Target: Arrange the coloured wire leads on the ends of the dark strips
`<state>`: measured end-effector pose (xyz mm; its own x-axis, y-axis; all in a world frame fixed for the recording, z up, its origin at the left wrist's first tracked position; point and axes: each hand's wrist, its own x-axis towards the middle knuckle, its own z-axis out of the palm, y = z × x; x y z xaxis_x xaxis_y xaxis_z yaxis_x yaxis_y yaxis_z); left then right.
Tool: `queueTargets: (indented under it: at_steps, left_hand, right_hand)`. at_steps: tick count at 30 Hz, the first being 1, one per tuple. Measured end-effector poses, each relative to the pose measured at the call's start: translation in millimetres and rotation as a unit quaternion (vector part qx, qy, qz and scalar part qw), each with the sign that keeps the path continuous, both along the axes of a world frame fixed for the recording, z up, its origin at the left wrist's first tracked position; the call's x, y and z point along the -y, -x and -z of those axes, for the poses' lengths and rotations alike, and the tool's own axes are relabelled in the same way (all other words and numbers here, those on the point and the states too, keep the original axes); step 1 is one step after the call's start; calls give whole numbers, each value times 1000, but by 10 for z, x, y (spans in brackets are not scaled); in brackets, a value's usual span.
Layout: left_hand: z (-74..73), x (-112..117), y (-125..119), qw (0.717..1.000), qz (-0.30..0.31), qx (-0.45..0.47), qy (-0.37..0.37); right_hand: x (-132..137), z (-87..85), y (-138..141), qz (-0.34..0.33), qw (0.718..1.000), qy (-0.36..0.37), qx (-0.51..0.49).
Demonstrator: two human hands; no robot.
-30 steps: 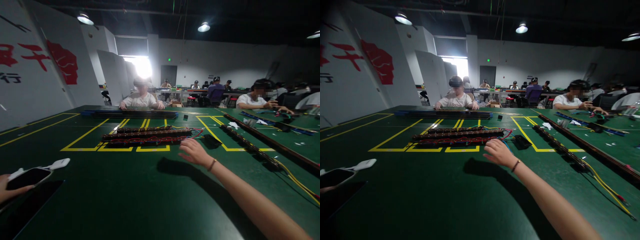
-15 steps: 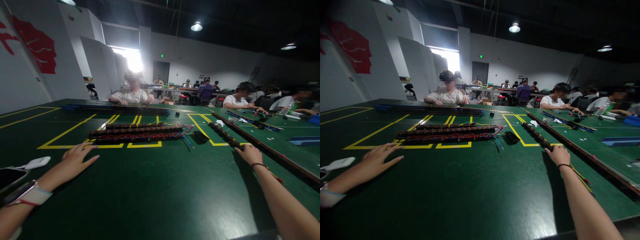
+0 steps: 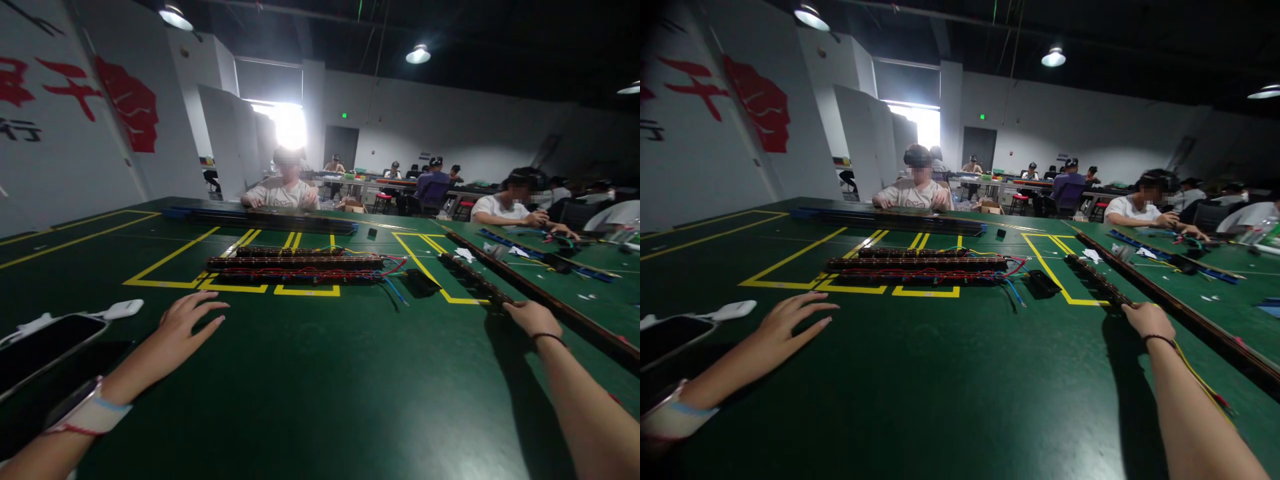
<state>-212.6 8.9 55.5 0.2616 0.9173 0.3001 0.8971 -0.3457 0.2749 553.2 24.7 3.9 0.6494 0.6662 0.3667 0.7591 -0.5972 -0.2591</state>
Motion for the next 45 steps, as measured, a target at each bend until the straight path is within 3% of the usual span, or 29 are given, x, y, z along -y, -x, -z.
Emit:
queueTargets:
  at_steps: [3,8,13,17,20,25,30,35,37,40,43,45]
  left_hand:
    - [-11,46,23,1000,0,9,-4]
    - [-28,133,-77,1000,14,23,5]
    - [-23,270,-360,997,79,22,12]
    - [-54,478,-680,987,160,2,13]
    - [-85,647,-881,977,212,-5,12]
    - [-109,835,-1076,968,250,23,23]
    - [-120,871,-1220,959,263,40,98]
    - [-126,846,-1413,945,296,45,128]
    - [-128,853,-1512,938,317,45,134]
    - [-138,872,-1659,926,338,53,160]
    - [-136,850,-1782,909,333,97,231]
    - [-97,787,-1867,874,329,156,323]
  right_hand:
    - [129,-169,23,41,995,41,-85]
    - [360,-551,317,7,1000,22,-11]
    - [487,-931,1000,-93,989,-51,101]
    - [482,-1084,1751,-257,959,-80,85]
    - [425,-1016,2378,-380,922,-71,31]
    - [288,-679,3358,-497,867,-13,-26]
    - [131,-442,4065,-548,836,22,-6]
    - [-18,-235,4605,-552,832,39,-35]
    - [-42,-160,4767,-557,828,47,-47]
    - [-28,-149,4843,-607,792,33,-66]
    - [2,-271,4650,-647,758,-29,-76]
    - [-4,-347,4398,-648,756,-35,-90]
